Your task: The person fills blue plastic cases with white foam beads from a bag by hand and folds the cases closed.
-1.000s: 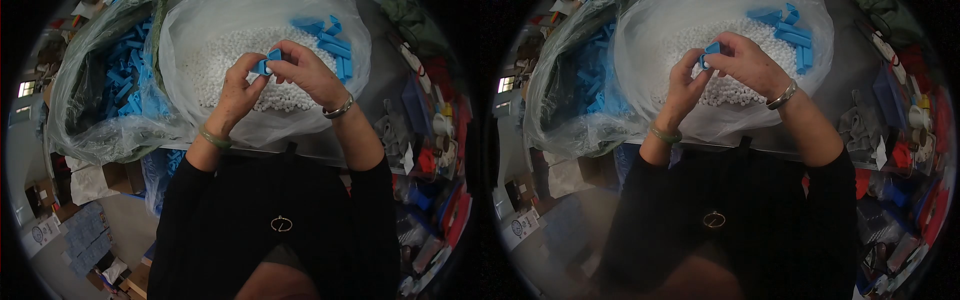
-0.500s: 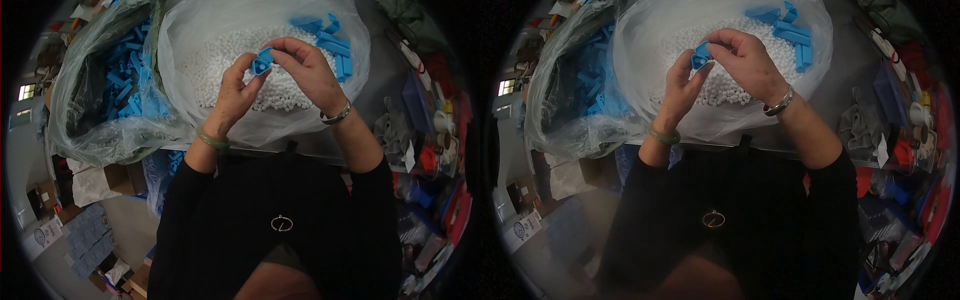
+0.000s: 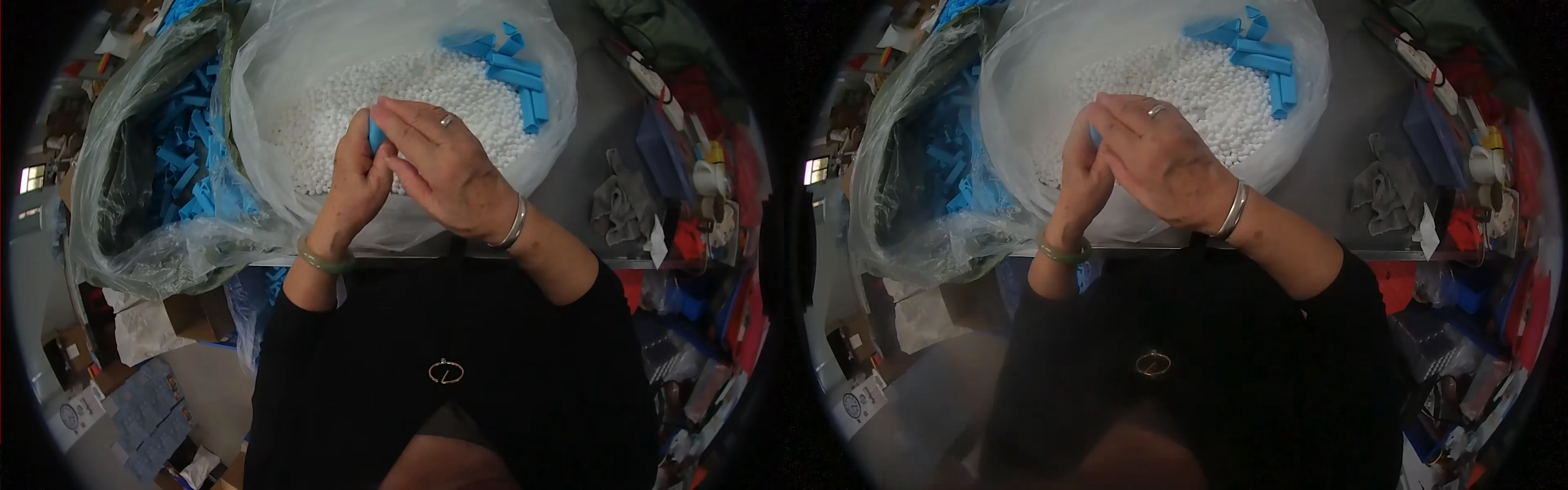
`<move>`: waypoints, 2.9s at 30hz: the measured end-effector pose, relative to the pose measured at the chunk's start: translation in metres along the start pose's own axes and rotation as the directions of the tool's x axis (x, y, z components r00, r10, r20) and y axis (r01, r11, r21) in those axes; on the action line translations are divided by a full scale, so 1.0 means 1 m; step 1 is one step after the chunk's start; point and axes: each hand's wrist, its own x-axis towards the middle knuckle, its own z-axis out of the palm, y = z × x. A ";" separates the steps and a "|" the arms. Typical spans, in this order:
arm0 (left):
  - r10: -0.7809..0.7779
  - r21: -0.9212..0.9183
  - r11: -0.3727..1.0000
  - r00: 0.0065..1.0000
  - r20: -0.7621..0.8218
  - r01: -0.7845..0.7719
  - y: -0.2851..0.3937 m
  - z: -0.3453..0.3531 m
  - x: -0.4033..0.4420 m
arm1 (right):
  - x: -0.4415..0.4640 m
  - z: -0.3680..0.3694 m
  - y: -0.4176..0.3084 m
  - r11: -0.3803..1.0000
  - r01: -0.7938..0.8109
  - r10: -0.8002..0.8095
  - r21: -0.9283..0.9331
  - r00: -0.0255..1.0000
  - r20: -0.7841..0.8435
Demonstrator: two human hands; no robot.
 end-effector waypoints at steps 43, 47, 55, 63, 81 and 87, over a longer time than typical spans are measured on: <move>-0.125 0.610 0.747 0.957 -0.261 0.264 0.099 -0.149 -0.103 | 0.024 0.075 0.155 0.759 -0.192 0.410 -0.623 0.883 0.228; -0.044 0.597 0.790 0.984 -0.173 0.140 0.101 -0.132 -0.086 | 0.042 0.121 0.122 0.842 -0.279 0.470 -0.461 0.800 0.374; 0.026 0.441 0.898 0.997 -0.066 0.006 0.072 -0.078 -0.033 | 0.057 0.045 0.100 0.659 -0.671 0.390 0.341 0.692 0.607; 0.193 0.306 0.934 0.981 0.004 -0.185 0.001 -0.019 0.009 | 0.050 -0.001 0.069 0.574 -0.604 0.190 0.553 0.755 0.627; 0.033 0.291 0.957 0.997 -0.067 -0.012 0.034 0.006 -0.004 | 0.004 0.021 -0.023 0.972 -0.086 0.091 -0.217 0.996 0.012; -0.272 0.144 0.943 0.943 -0.191 0.301 0.074 -0.058 -0.041 | -0.008 0.009 0.013 0.987 -0.153 0.151 0.044 0.987 0.053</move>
